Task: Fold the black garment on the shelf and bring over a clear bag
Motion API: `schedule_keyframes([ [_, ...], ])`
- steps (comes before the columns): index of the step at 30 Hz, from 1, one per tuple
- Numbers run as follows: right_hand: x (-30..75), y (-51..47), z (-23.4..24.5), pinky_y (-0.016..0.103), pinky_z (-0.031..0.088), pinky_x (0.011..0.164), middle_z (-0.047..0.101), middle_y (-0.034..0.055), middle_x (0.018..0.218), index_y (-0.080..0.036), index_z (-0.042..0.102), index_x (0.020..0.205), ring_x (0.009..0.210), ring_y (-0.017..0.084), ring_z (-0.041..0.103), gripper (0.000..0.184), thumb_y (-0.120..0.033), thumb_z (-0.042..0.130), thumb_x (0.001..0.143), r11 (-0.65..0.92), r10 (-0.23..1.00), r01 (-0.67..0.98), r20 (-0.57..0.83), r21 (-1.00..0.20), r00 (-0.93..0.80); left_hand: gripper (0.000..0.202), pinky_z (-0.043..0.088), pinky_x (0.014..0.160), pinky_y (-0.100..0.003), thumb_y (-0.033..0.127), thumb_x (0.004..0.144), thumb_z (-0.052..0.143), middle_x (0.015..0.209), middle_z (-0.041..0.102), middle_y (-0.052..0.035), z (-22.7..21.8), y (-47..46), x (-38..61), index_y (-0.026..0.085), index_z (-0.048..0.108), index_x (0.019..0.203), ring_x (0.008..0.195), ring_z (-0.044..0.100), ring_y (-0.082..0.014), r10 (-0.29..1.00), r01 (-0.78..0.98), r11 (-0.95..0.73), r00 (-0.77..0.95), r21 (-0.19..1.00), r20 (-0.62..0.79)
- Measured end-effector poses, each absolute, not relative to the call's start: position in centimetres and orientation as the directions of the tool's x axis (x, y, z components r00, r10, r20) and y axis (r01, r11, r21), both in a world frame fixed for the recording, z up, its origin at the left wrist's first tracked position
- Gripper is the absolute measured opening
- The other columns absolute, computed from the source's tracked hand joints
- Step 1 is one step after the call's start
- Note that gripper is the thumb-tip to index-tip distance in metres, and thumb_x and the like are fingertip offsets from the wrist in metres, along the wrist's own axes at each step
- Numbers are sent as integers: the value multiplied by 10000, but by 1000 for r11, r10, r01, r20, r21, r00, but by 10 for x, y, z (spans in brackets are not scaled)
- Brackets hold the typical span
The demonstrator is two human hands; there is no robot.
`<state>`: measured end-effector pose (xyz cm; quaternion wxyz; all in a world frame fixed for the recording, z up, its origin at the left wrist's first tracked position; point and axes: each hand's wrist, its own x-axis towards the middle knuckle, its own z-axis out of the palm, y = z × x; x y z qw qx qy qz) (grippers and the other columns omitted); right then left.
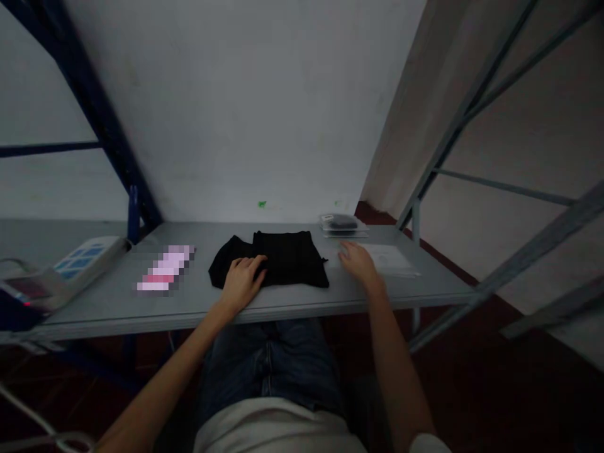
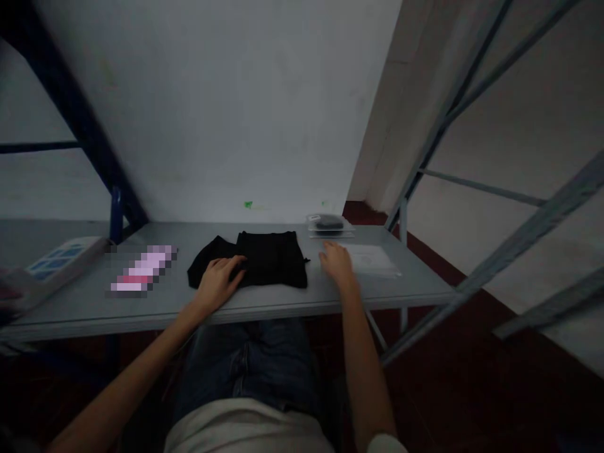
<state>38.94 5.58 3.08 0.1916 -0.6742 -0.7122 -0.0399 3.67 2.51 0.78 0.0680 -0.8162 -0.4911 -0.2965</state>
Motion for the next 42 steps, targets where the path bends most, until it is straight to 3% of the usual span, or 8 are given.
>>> schedule_keyframes([
  [4, 443, 48, 25, 379, 430, 1132, 651, 178, 1406, -118, 638, 1396, 1302, 285, 615, 469, -227, 565, 945, -115, 973, 971, 173, -211, 153, 295, 442, 1013, -463, 322, 998, 478, 1023, 736, -87, 7, 25, 37, 218, 553, 1263, 1003, 685, -284, 770, 844, -497, 324, 200, 550],
  [8, 460, 47, 19, 330, 441, 1103, 667, 152, 1393, -142, 657, 1380, 1290, 259, 628, 476, -221, 602, 914, -151, 978, 963, 107, -224, 179, 299, 443, 1010, -469, 320, 989, 484, 1021, 730, -91, 6, 24, 37, 212, 531, 1263, 1012, 681, -287, 774, 847, -490, 314, 205, 550],
  [19, 472, 49, 20, 316, 519, 938, 767, 113, 1179, -193, 764, 1177, 1090, 268, 710, 437, -336, 814, 767, -39, 993, 939, 92, -341, 75, 260, 451, 986, -455, 288, 978, 494, 1002, 721, -79, 9, 22, 39, 228, 539, 1227, 989, 678, -282, 773, 840, -498, 316, 217, 550],
  [24, 473, 47, 24, 302, 532, 863, 803, 90, 998, -193, 818, 947, 962, 256, 744, 191, -318, 744, 822, -19, 991, 917, 113, -399, 70, 255, 446, 987, -456, 285, 982, 497, 1031, 715, -85, 8, 22, 39, 225, 535, 1227, 1004, 669, -282, 774, 843, -495, 318, 210, 547],
  [27, 463, 46, 31, 348, 525, 939, 802, 98, 1059, -191, 817, 951, 1028, 273, 737, 198, -324, 689, 878, -13, 958, 896, 250, -443, 138, 280, 441, 990, -462, 314, 966, 539, 1058, 704, -90, 8, 22, 40, 223, 544, 1231, 1037, 653, -291, 772, 848, -491, 316, 201, 551],
  [33, 394, 45, 62, 431, 496, 1026, 774, 124, 1138, -184, 809, 954, 1110, 293, 686, 211, -345, 674, 946, 357, 697, 852, 717, -382, 29, 520, 461, 959, -458, 465, 922, 638, 1168, 630, -121, 13, 17, 43, 196, 523, 1352, 1101, 594, -320, 739, 850, -498, 312, 172, 598],
  [38, 290, 25, 60, 428, 465, 1051, 762, 47, 1182, -275, 812, 1006, 1124, 245, 655, 183, -344, 643, 998, 674, 618, 709, 686, -210, -384, 702, 479, 921, -403, 470, 989, 570, 1058, 609, -73, 14, 15, 40, 230, 301, 1591, 992, 587, -263, 691, 786, -581, 339, 211, 638],
  [42, 232, 7, 43, 417, 451, 1050, 747, 45, 1198, -293, 786, 1106, 1161, 234, 624, 198, -297, 610, 1018, 791, 546, 602, 574, -113, -610, 418, 488, 909, -410, 381, 997, 548, 996, 649, -83, 13, 17, 36, 221, 584, 1381, 992, 578, -275, 683, 735, -651, 455, 193, 570],
])
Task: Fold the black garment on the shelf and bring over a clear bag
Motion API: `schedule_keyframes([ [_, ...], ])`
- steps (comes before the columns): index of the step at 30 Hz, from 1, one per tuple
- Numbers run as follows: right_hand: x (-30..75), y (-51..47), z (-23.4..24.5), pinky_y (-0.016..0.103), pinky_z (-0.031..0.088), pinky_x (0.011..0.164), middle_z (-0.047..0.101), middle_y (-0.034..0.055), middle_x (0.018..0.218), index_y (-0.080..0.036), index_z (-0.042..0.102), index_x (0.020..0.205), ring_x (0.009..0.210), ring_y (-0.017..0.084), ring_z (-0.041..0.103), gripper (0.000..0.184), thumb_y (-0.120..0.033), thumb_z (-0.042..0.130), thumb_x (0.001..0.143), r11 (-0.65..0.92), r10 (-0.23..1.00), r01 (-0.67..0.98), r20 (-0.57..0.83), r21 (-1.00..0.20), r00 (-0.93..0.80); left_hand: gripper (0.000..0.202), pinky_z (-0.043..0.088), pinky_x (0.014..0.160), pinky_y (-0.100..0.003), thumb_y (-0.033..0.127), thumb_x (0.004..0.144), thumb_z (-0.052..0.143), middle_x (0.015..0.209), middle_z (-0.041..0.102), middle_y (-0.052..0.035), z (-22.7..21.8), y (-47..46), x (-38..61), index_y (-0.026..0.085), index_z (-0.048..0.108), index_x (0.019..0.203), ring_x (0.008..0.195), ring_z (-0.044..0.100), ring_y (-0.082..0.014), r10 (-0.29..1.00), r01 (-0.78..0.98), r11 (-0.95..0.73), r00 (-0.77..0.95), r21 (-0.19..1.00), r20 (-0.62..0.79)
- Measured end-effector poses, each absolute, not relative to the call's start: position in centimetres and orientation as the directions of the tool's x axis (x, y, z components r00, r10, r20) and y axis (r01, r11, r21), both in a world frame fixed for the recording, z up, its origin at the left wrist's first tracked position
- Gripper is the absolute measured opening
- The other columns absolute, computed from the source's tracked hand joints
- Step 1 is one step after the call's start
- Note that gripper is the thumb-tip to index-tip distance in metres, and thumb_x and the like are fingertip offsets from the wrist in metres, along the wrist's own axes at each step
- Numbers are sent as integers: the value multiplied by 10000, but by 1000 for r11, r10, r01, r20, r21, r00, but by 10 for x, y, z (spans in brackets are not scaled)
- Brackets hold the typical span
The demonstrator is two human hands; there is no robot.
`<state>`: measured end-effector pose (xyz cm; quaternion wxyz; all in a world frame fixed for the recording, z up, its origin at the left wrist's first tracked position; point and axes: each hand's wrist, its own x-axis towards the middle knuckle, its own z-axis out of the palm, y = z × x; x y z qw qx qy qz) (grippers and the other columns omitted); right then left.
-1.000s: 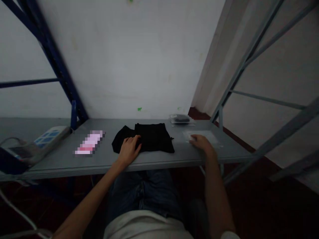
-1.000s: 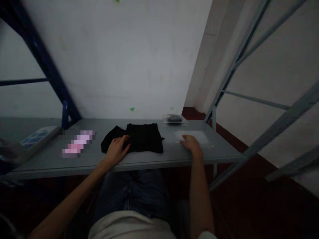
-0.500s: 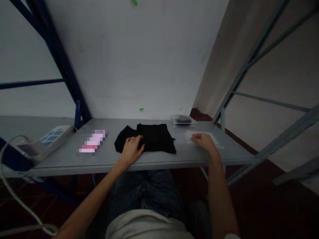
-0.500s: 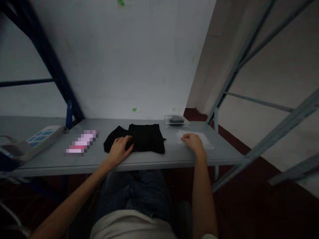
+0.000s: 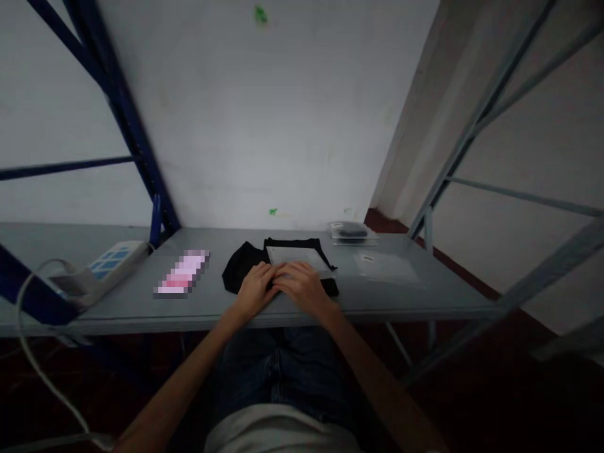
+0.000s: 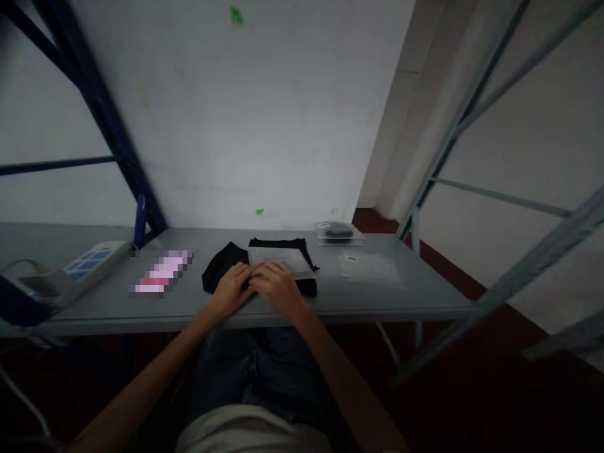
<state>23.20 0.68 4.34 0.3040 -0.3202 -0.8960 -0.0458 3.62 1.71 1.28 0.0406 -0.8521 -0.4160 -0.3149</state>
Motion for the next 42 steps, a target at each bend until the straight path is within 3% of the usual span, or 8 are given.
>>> schedule_keyframes([
  [3, 225, 4, 42, 416, 446, 1057, 725, 56, 1236, -292, 735, 1229, 1172, 240, 611, 248, -310, 604, 1019, 786, 558, 607, 553, -114, -619, 251, 496, 910, -421, 351, 1007, 524, 977, 681, -92, 13, 20, 35, 216, 705, 1115, 978, 584, -276, 703, 744, -628, 417, 227, 576],
  [8, 268, 16, 53, 441, 418, 1107, 647, 91, 1384, -251, 540, 1481, 1273, 275, 560, 513, -263, 641, 979, 661, 671, 727, 580, -185, -462, 296, 502, 963, -410, 358, 1049, 459, 1043, 725, -76, 15, 22, 32, 225, 712, 1124, 1029, 616, -247, 700, 722, -579, 200, 380, 686],
  [13, 315, 28, 59, 397, 484, 965, 728, 80, 1128, -230, 720, 1171, 1066, 265, 649, 230, -220, 604, 972, 508, 771, 832, 550, -224, -322, 317, 529, 950, -418, 409, 1035, 465, 1028, 743, -79, 13, 29, 24, 215, 715, 1020, 1013, 658, -254, 747, 705, -455, -30, 544, 664],
  [17, 316, 29, 59, 324, 506, 853, 723, 51, 1037, -239, 731, 1097, 902, 208, 668, 186, -255, 572, 1003, 508, 778, 818, 551, -270, -301, 316, 517, 1009, -456, 415, 1011, 495, 1155, 720, -106, 10, 34, 22, 204, 677, 1160, 1110, 654, -276, 770, 692, -400, -102, 601, 630],
  [21, 288, 23, 57, 322, 515, 922, 726, 63, 1111, -239, 709, 1194, 1020, 216, 669, 240, -247, 532, 1031, 583, 735, 761, 585, -286, -343, 447, 446, 1112, -501, 385, 952, 618, 1377, 588, -145, 15, 25, 29, 220, 574, 1365, 1305, 534, -313, 656, 789, -370, -152, 491, 739],
  [27, 250, 10, 52, 357, 496, 1044, 717, 78, 1198, -239, 694, 1260, 1147, 226, 630, 292, -226, 496, 1046, 713, 641, 655, 611, -251, -464, 227, 444, 1061, -473, 311, 1032, 519, 1204, 702, -78, 18, 11, 41, 254, 692, 1168, 1186, 585, -280, 627, 782, -598, 321, 174, 709],
  [34, 247, 10, 47, 333, 503, 1026, 709, 79, 1192, -219, 685, 1244, 1131, 210, 648, 302, -170, 475, 1033, 723, 643, 629, 613, -287, -459, 214, 481, 981, -418, 283, 1042, 478, 1067, 706, -81, 17, 11, 42, 220, 681, 1070, 1070, 599, -253, 631, 774, -589, 261, 232, 731],
  [42, 246, 11, 45, 317, 504, 924, 739, 62, 1080, -229, 722, 1051, 1028, 214, 654, 140, -222, 586, 1021, 710, 614, 672, 654, -211, -443, 179, 496, 930, -390, 302, 1015, 582, 1036, 721, -78, 16, 11, 42, 209, 696, 1116, 1013, 616, -237, 461, 715, -694, 356, 81, 813],
])
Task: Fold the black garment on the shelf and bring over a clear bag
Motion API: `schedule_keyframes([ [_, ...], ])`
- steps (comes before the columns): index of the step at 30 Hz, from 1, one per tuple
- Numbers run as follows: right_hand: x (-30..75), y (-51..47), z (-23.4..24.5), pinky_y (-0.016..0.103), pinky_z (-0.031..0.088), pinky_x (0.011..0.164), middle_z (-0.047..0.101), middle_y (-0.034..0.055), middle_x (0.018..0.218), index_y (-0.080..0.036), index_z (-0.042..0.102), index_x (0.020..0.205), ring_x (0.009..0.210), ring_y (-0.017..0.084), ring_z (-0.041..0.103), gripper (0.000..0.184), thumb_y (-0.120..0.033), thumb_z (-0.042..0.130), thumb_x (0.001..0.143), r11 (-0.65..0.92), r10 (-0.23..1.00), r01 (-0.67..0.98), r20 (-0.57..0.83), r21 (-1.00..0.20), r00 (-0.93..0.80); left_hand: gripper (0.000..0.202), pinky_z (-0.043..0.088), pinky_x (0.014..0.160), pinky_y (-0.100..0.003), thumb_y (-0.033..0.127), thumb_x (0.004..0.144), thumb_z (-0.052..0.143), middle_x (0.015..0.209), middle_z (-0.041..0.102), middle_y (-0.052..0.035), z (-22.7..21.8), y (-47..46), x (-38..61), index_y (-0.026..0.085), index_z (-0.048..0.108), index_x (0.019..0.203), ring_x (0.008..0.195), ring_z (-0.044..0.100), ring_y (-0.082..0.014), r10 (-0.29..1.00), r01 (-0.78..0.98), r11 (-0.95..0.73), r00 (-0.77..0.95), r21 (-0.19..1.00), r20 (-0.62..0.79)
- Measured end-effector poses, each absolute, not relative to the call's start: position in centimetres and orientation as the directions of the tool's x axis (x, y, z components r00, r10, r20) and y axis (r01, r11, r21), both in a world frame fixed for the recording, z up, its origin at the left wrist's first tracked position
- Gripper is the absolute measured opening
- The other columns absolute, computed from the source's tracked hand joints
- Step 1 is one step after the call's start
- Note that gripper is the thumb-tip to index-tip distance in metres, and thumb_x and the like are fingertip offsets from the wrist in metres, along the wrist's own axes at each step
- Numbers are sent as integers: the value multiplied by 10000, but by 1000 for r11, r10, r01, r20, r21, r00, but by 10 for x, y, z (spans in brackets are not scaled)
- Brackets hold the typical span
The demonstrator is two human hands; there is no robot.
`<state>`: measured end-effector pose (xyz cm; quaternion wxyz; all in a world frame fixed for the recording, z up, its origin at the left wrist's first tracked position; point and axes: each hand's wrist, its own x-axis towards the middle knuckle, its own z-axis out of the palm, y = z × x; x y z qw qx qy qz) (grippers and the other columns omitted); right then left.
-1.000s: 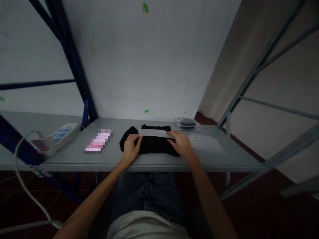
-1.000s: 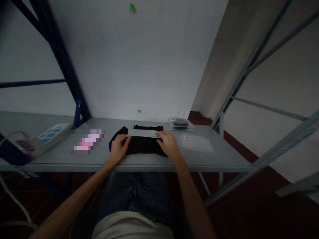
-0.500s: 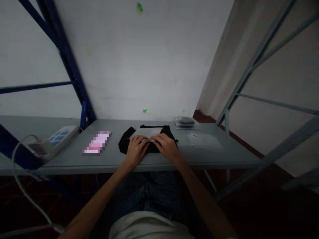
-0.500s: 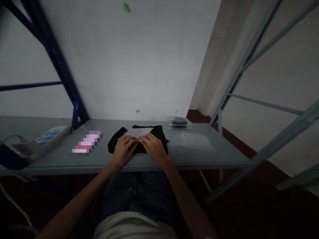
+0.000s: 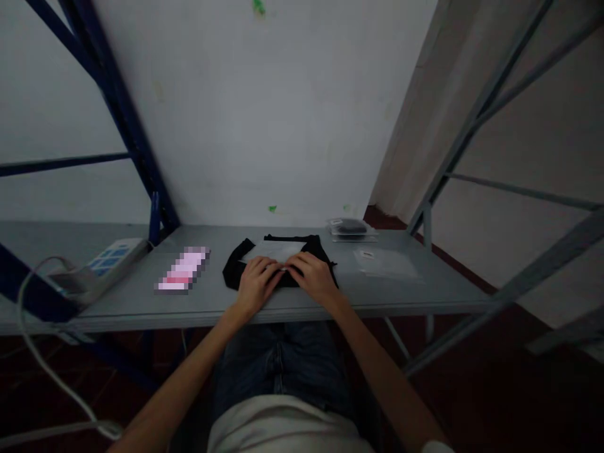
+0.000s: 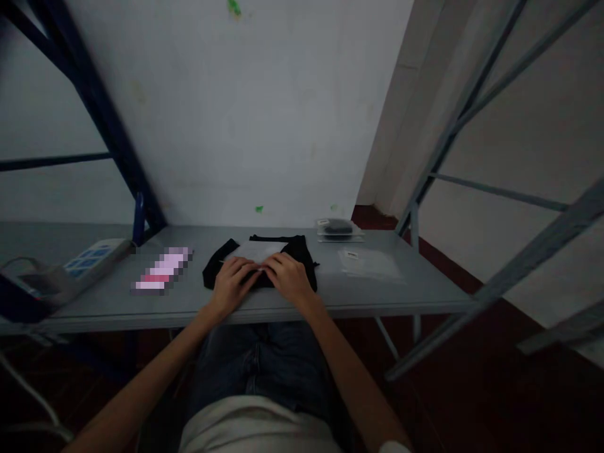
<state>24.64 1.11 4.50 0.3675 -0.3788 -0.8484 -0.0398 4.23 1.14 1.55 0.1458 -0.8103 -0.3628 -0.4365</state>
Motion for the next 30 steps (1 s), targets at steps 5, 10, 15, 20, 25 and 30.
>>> schedule_keyframes([
  [5, 245, 11, 47, 292, 483, 867, 730, 42, 1002, -230, 694, 980, 965, 198, 648, 122, -231, 583, 1030, 723, 573, 665, 700, -187, -425, 138, 465, 886, -391, 270, 1007, 597, 1004, 741, -70, 16, 12, 40, 216, 715, 1053, 979, 612, -235, 417, 749, -662, 340, 25, 843],
  [10, 268, 17, 58, 302, 473, 888, 692, 59, 982, -224, 657, 963, 964, 208, 638, 166, -231, 516, 1051, 663, 590, 713, 745, -228, -311, 121, 443, 897, -404, 275, 998, 598, 975, 731, -68, 16, 12, 37, 213, 701, 990, 967, 599, -245, 481, 815, -563, 190, 136, 856],
  [15, 318, 30, 68, 326, 494, 862, 665, 75, 983, -217, 628, 983, 949, 231, 634, 164, -284, 492, 1042, 578, 595, 750, 795, -320, -119, 141, 448, 895, -404, 289, 1010, 563, 1010, 703, -84, 17, 12, 36, 202, 669, 976, 1000, 590, -262, 544, 844, -483, 80, 234, 835],
  [20, 337, 36, 69, 342, 502, 886, 672, 90, 1026, -221, 622, 1000, 987, 247, 640, 156, -299, 490, 1026, 548, 624, 751, 778, -368, -74, 131, 477, 917, -395, 299, 1017, 541, 1038, 661, -79, 17, 13, 36, 213, 639, 1012, 1016, 601, -249, 591, 818, -498, 77, 288, 803],
  [25, 321, 37, 66, 334, 502, 888, 694, 93, 1053, -218, 644, 1025, 1001, 238, 645, 174, -256, 474, 1016, 555, 699, 726, 701, -406, -143, 131, 512, 914, -341, 327, 1014, 541, 1081, 625, -67, 16, 13, 38, 223, 611, 1053, 1024, 619, -215, 637, 733, -578, 130, 359, 760],
  [30, 302, 34, 58, 321, 496, 896, 703, 60, 1060, -227, 657, 1038, 986, 212, 652, 169, -208, 493, 1004, 604, 736, 682, 618, -412, -278, 160, 511, 814, -307, 351, 1027, 530, 967, 628, -33, 12, 16, 37, 222, 618, 989, 884, 631, -184, 690, 725, -598, 249, 341, 680],
])
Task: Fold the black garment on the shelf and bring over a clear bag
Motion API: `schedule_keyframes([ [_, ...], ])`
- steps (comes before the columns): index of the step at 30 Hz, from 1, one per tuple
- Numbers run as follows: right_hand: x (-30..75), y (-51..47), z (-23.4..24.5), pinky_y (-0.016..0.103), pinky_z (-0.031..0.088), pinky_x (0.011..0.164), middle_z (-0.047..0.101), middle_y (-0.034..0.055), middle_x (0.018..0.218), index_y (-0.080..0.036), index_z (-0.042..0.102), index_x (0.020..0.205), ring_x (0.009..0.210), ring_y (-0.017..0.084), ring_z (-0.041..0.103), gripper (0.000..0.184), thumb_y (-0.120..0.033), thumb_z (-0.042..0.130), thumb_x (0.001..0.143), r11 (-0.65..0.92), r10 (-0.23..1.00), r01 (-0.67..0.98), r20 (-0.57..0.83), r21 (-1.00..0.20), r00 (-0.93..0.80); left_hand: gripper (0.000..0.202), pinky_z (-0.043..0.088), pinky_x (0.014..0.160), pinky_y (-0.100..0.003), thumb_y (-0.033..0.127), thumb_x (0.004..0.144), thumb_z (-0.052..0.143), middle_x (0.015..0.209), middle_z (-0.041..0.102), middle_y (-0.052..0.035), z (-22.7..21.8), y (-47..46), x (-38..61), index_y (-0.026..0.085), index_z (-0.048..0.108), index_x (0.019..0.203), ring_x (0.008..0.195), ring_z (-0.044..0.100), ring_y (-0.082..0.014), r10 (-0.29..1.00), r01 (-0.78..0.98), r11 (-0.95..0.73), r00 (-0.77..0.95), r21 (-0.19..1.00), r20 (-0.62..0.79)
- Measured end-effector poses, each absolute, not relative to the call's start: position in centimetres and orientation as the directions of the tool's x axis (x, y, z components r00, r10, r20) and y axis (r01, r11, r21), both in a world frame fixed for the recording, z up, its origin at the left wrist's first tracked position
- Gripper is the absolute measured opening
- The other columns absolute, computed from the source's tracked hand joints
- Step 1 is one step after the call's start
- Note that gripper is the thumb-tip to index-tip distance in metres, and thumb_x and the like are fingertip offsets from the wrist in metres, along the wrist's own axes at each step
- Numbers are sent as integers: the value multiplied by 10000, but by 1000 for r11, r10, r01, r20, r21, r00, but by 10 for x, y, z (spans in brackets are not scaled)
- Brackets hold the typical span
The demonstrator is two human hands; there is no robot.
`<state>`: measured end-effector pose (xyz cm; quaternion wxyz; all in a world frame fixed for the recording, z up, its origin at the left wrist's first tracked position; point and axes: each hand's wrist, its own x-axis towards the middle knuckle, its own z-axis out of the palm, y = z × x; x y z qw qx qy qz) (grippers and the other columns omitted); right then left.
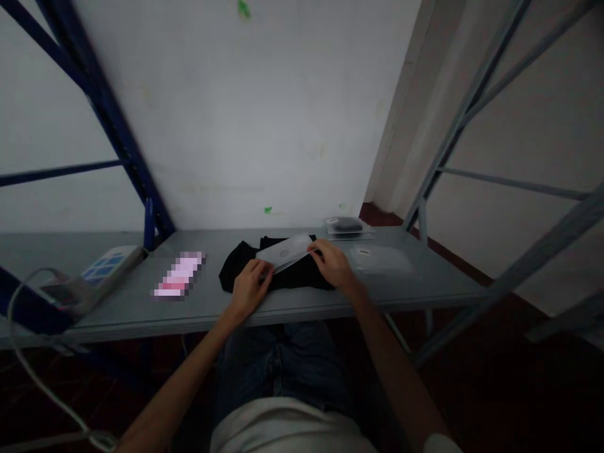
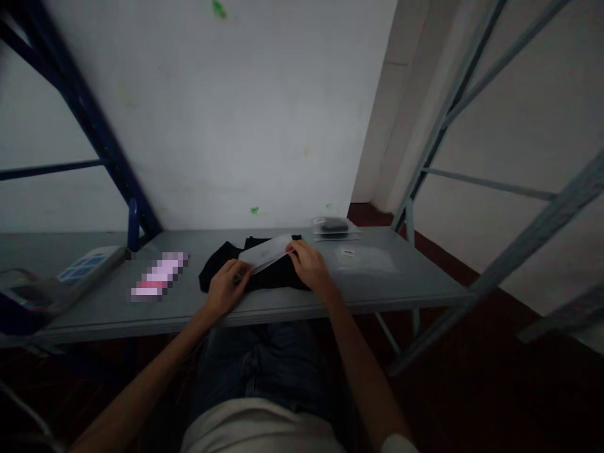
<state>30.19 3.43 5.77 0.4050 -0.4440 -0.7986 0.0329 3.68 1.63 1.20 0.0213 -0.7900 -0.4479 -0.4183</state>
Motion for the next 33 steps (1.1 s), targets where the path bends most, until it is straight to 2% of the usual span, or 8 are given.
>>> schedule_keyframes([
  [3, 295, 29, 57, 313, 498, 893, 697, 57, 1100, -231, 659, 1076, 988, 204, 659, 176, -184, 512, 991, 585, 748, 704, 603, -401, -278, 176, 508, 781, -297, 336, 1044, 497, 937, 632, -29, 11, 17, 36, 221, 615, 983, 849, 635, -177, 694, 730, -602, 277, 324, 665],
  [8, 276, 11, 66, 302, 513, 864, 670, 82, 1196, -224, 683, 1100, 948, 194, 673, 208, -156, 535, 970, 529, 720, 777, 666, -342, -197, 215, 515, 813, -304, 303, 1068, 416, 1021, 638, -67, 9, 15, 38, 219, 613, 1070, 941, 640, -201, 664, 810, -545, 259, 217, 701],
  [12, 254, 1, 65, 307, 504, 938, 722, 55, 1123, -245, 726, 1071, 1080, 207, 640, 207, -187, 542, 994, 597, 685, 762, 653, -251, -322, 258, 527, 791, -282, 217, 1047, 404, 1105, 639, -84, 8, 11, 39, 234, 621, 1187, 992, 646, -206, 670, 849, -511, 295, 135, 681],
  [16, 241, 3, 54, 306, 517, 921, 710, 58, 1238, -251, 722, 1111, 1097, 204, 640, 217, -265, 516, 1045, 558, 741, 793, 577, -243, -345, 361, 522, 676, -262, 123, 976, 447, 1144, 643, -102, 9, 5, 40, 253, 649, 1246, 966, 651, -212, 704, 891, -447, 292, 84, 648],
  [20, 239, 6, 45, 352, 527, 898, 718, 105, 1193, -231, 676, 1203, 1120, 263, 628, 243, -325, 509, 1053, 470, 783, 840, 566, -270, -256, 416, 464, 557, -241, 104, 955, 451, 1120, 651, -111, 8, 2, 41, 266, 668, 1272, 964, 644, -226, 704, 912, -401, 245, 88, 666],
  [23, 238, 8, 40, 396, 530, 896, 719, 133, 1172, -209, 634, 1291, 1130, 302, 606, 300, -316, 574, 1017, 440, 788, 855, 575, -276, -220, 424, 423, 522, -225, 131, 986, 428, 1122, 652, -119, 6, 2, 42, 264, 654, 1319, 941, 644, -215, 686, 911, -398, 219, 107, 694],
  [29, 234, 12, 34, 461, 500, 976, 682, 141, 1284, -234, 521, 1475, 1200, 329, 569, 568, -326, 692, 941, 466, 772, 846, 586, -258, -247, 408, 487, 624, -246, 285, 1031, 496, 1137, 654, -131, 8, 1, 46, 230, 583, 1426, 1003, 652, -227, 628, 900, -418, 185, 126, 755],
  [33, 234, 10, 41, 448, 476, 1025, 694, 123, 1269, -243, 574, 1439, 1186, 303, 592, 444, -324, 593, 1003, 532, 724, 807, 632, -258, -275, 426, 502, 677, -256, 231, 1032, 473, 1114, 656, -114, 9, 3, 44, 232, 562, 1449, 986, 655, -218, 617, 900, -409, 152, 150, 772],
])
